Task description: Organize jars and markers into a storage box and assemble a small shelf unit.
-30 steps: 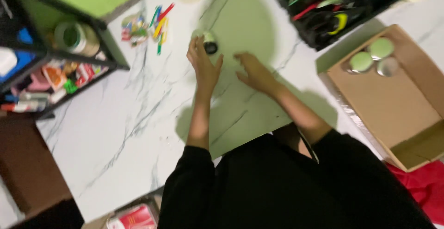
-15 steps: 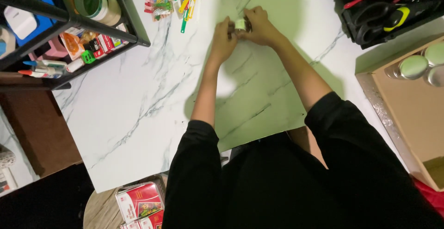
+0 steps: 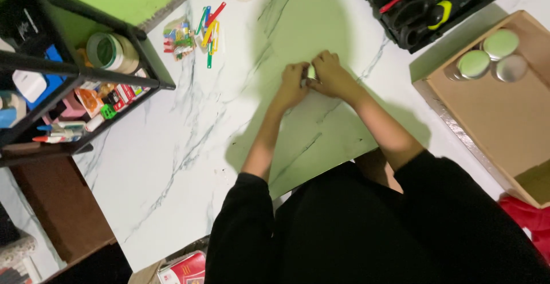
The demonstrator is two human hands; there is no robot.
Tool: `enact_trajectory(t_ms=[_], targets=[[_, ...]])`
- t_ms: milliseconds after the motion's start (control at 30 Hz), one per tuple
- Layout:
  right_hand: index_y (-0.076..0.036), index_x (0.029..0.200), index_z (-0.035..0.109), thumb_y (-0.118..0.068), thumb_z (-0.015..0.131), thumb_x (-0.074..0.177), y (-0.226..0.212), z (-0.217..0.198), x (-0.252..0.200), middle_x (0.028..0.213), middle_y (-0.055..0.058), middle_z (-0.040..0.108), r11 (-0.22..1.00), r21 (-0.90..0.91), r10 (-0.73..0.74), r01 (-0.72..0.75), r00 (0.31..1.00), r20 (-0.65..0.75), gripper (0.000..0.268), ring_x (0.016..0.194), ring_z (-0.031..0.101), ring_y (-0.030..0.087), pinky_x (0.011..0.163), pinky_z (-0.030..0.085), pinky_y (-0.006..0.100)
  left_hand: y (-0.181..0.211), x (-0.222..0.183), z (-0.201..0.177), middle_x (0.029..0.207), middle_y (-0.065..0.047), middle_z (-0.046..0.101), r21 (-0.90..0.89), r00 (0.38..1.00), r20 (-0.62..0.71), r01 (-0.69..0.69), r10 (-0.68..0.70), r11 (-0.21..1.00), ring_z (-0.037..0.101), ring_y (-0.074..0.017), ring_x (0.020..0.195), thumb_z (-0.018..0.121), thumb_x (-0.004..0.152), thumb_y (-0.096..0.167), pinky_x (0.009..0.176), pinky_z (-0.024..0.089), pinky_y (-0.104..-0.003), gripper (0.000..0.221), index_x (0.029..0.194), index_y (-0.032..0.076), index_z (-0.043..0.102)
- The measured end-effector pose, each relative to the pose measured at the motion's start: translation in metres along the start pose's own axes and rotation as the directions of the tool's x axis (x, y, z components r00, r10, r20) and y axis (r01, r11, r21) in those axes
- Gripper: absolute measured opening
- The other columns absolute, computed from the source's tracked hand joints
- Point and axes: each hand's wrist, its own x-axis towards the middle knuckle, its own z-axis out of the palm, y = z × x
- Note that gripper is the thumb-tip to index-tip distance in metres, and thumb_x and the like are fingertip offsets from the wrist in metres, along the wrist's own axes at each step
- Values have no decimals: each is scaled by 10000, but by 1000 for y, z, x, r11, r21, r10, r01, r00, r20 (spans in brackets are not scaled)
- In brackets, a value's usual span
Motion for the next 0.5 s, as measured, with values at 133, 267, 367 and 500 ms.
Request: enact_trajectory(t_ms=[133,267,367,500], targets=[[14,1244,599,-205,798,826,-14,-21,-47,1279,242,543,997,-62,50,-53,998,-41,512,1189,502,453,990,483,497,32,-9,35,1261,-236,548,-5,998,-29,-58,58,998,525,-418,1173,710,765,27,1023,466,-450,579,1327,31,574],[29,1338,538,-179,829,725,-13,-57,-66,1257,268,522,977,-64,206,-203,977,58,709,1178,496,468,942,503,509,80,-17,43,1281,-229,555,-16,998,55,-11,12,1000,496,-417,1198,751,748,33,1057,426,-481,637,1353,30,552],[13,1303,548,-213,892,622,-8,-70,-72,1230,278,514,950,-52,311,-307,938,154,795,1174,489,469,964,492,508,95,-15,48,1233,-222,554,-47,993,117,6,0,999,490,-411,1172,845,666,117,1040,415,-490,750,1330,22,508],[5,1211,586,-240,931,546,3,-69,-89,1224,273,516,926,-37,375,-375,909,182,788,1197,483,460,1003,480,492,100,-13,56,1228,-213,545,-62,980,194,50,-37,997,489,-396,1162,886,635,170,1019,438,-475,797,1325,42,508]])
